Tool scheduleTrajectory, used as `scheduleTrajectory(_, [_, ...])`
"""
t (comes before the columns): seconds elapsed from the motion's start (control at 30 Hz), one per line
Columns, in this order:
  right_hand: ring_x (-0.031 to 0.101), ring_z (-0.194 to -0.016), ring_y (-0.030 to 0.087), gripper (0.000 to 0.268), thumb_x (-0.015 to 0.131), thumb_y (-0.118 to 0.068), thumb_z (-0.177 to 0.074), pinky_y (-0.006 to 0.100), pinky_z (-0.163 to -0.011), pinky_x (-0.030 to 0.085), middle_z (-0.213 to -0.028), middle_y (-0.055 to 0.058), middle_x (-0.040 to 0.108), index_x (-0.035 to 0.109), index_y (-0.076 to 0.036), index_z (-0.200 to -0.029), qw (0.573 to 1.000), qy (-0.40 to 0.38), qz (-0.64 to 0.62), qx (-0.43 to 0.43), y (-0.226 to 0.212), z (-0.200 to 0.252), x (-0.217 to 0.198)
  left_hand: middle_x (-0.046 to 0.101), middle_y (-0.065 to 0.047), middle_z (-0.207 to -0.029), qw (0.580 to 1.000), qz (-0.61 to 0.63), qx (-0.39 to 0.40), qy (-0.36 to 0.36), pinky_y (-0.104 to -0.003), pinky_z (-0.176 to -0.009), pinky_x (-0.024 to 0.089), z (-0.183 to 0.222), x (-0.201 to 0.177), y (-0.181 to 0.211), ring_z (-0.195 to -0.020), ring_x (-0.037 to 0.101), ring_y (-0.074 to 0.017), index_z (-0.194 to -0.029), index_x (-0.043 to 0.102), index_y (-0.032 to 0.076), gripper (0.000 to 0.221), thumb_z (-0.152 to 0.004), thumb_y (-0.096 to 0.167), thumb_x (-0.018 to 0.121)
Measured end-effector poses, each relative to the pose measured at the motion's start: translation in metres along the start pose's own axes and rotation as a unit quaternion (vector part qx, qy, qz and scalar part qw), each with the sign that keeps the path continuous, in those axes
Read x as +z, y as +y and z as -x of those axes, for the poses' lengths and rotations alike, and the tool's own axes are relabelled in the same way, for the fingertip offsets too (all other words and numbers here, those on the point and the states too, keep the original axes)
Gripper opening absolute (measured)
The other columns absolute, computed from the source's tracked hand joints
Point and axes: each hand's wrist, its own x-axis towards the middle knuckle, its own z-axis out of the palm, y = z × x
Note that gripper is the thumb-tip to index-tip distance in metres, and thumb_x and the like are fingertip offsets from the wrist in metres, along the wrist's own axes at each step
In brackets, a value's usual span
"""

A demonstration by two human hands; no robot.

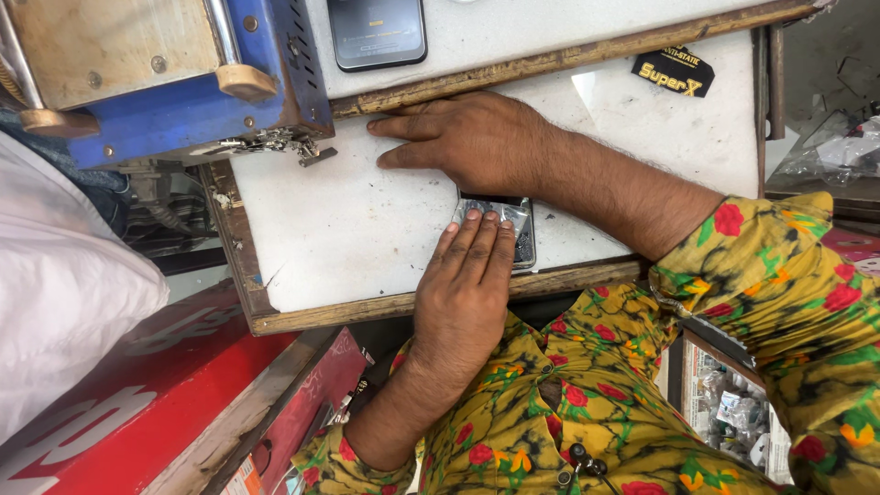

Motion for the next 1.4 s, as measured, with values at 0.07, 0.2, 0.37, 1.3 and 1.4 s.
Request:
scheduleTrajectory(0.07, [0.066,-0.122,0.024,0.042,0.062,-0.012,-0.091,0.040,-0.097,0.055,-0.152,0.000,0.057,0.072,-0.021,-0.130,1.000,-0.003,-0.018,0.006,0.000,0.000,0.000,0.066,-0.024,-0.136,1.000,-0.001,-0.011,0.004,-0.051,-0.119,0.043,0.000,0.001,0.004,-0.135,0.060,-0.0361,-0.129,0.067,-0.005,0.035,-0.097,0.006,0.060])
scheduleTrajectory(0.2, [0.065,-0.123,0.024,0.042,0.060,-0.010,-0.093,0.040,-0.098,0.054,-0.153,0.000,0.057,0.071,-0.022,-0.131,1.000,-0.001,-0.019,0.006,0.000,-0.001,0.001,0.066,-0.026,-0.135,0.999,-0.008,-0.034,0.013,-0.051,-0.118,0.044,0.000,0.004,0.013,-0.135,0.061,-0.0380,-0.130,0.066,-0.006,0.036,-0.096,0.003,0.060])
scheduleTrajectory(0.37, [0.064,-0.124,0.024,0.041,0.059,-0.013,-0.093,0.040,-0.097,0.054,-0.153,0.000,0.056,0.071,-0.023,-0.131,1.000,-0.008,-0.018,0.015,-0.002,-0.001,0.001,0.066,-0.029,-0.133,0.997,-0.012,-0.072,0.002,-0.051,-0.116,0.046,-0.005,0.003,0.029,-0.130,0.063,-0.0405,-0.129,0.065,-0.009,0.038,-0.094,0.002,0.058])
scheduleTrajectory(1.3, [0.065,-0.117,0.028,0.026,0.077,-0.011,-0.085,0.042,-0.099,0.055,-0.120,0.004,0.071,0.074,-0.009,-0.111,0.992,0.069,0.091,0.051,-0.002,0.079,-0.053,0.057,-0.015,-0.144,0.998,0.028,0.048,-0.035,-0.057,-0.122,0.035,-0.014,-0.006,0.001,-0.145,0.045,-0.0348,-0.138,0.062,0.001,0.048,-0.096,0.024,0.071])
scheduleTrajectory(1.4, [0.063,-0.113,0.029,0.028,0.077,-0.011,-0.086,0.041,-0.094,0.055,-0.117,0.005,0.069,0.075,-0.010,-0.114,0.981,0.091,0.133,0.113,-0.009,0.092,-0.054,0.058,-0.012,-0.143,0.995,-0.004,0.082,-0.063,-0.058,-0.123,0.034,-0.026,-0.011,-0.002,-0.144,0.047,-0.0302,-0.131,0.065,0.003,0.038,-0.096,0.016,0.068])
